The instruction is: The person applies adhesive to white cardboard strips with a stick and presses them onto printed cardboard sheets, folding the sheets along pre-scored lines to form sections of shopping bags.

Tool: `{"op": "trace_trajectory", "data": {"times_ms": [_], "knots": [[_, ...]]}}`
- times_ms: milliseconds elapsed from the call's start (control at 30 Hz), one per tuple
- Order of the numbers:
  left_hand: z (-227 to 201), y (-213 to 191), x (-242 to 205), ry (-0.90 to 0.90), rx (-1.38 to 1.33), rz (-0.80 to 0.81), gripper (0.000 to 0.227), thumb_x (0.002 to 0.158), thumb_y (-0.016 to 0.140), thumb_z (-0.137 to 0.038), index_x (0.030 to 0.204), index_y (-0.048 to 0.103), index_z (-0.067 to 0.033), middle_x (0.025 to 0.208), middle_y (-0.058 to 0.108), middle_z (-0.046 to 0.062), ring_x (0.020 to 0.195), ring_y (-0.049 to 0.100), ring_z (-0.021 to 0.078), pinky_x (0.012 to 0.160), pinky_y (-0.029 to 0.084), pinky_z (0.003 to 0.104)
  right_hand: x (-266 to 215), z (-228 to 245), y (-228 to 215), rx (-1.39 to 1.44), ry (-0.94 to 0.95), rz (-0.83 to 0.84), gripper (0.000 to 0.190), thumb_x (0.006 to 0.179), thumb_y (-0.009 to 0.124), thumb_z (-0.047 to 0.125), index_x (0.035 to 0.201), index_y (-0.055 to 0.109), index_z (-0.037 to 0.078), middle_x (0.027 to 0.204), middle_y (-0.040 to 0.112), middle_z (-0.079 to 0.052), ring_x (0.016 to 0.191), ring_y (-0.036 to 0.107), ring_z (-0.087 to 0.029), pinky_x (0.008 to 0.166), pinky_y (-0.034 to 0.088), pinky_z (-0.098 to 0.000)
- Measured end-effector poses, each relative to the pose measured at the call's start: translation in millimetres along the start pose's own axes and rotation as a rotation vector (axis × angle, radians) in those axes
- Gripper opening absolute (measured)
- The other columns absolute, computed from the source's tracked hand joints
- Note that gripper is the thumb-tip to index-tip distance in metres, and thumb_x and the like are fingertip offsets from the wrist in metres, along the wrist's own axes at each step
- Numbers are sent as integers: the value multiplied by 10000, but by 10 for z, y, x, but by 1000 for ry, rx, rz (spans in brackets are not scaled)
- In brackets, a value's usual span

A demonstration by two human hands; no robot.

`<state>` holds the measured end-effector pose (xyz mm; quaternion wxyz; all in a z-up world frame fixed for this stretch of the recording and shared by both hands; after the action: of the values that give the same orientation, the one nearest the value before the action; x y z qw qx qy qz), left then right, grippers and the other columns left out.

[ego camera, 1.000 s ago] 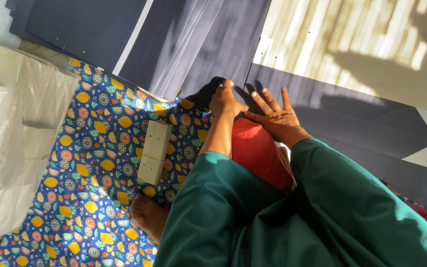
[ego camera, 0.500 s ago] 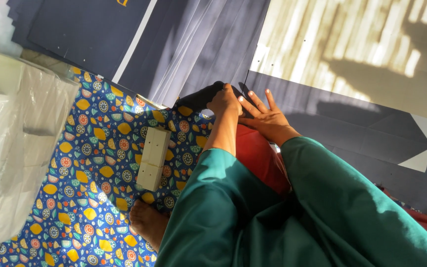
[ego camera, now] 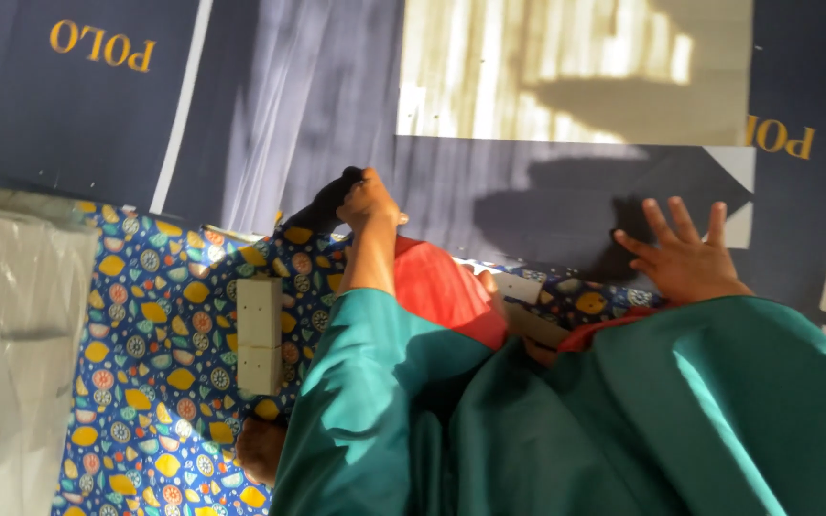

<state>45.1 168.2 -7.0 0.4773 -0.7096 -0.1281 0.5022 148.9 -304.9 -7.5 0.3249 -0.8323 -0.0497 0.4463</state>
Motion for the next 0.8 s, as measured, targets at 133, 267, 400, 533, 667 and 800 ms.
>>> {"op": "trace_trajectory", "data": {"times_ms": [133,267,400,533,667,800], "knots": [[-144,329,104,132,75,-205,417,952,533,-86,1337,483,-239,1291,618,53,1160,617,318,872,500,483,-200,-347,421,178,132,-7,638,1011,248,574,1601,17,504,1773,-104,-55,1630,-70,-372,1148,25,-773],[-181,226,-271,83,-113,-60,559,870,651,-255,1398,483,-182,1432,561,92,1335,532,331,1042,475,495,-294,-428,519,562,288,199,610,1039,355,515,1583,83,560,1768,-224,13,1632,-205,-302,1155,-59,-777],[-33,535,143,106,-225,-124,884,789,799,-463,1522,439,-125,1473,553,148,1390,498,313,1140,412,402,-294,-554,738,879,433,152,578,1047,296,551,1604,155,485,1773,-147,6,1630,-143,-312,1174,-24,-779],[-91,543,225,140,-253,-148,921,769,808,-509,1507,451,-91,1475,543,165,1423,450,304,1173,372,374,-420,-685,741,1123,531,243,522,1090,279,473,1593,152,536,1759,-226,54,1621,-220,-310,1167,-105,-790],[-455,429,-389,68,-450,92,766,864,729,-456,1495,461,-113,1376,638,137,1145,661,306,910,531,369,-317,-634,817,1112,512,207,621,1052,363,548,1623,153,426,1761,-207,28,1627,-165,-297,1192,-52,-778],[-773,1294,1027,239,-366,22,234,853,754,-422,843,794,-192,739,772,0,704,746,167,555,557,255,47,-626,1234,1054,546,-57,836,920,418,821,1622,328,375,1756,30,-158,1580,132,-433,1232,183,-674]]}}
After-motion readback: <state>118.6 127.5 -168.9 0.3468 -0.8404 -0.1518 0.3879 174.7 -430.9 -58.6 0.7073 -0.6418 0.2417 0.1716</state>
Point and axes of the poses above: each hand's wrist, its own x-axis towards the middle knuckle, its own y-axis out of the palm, z = x × y, the point moved 7 cm from there along x, towards the middle knuckle
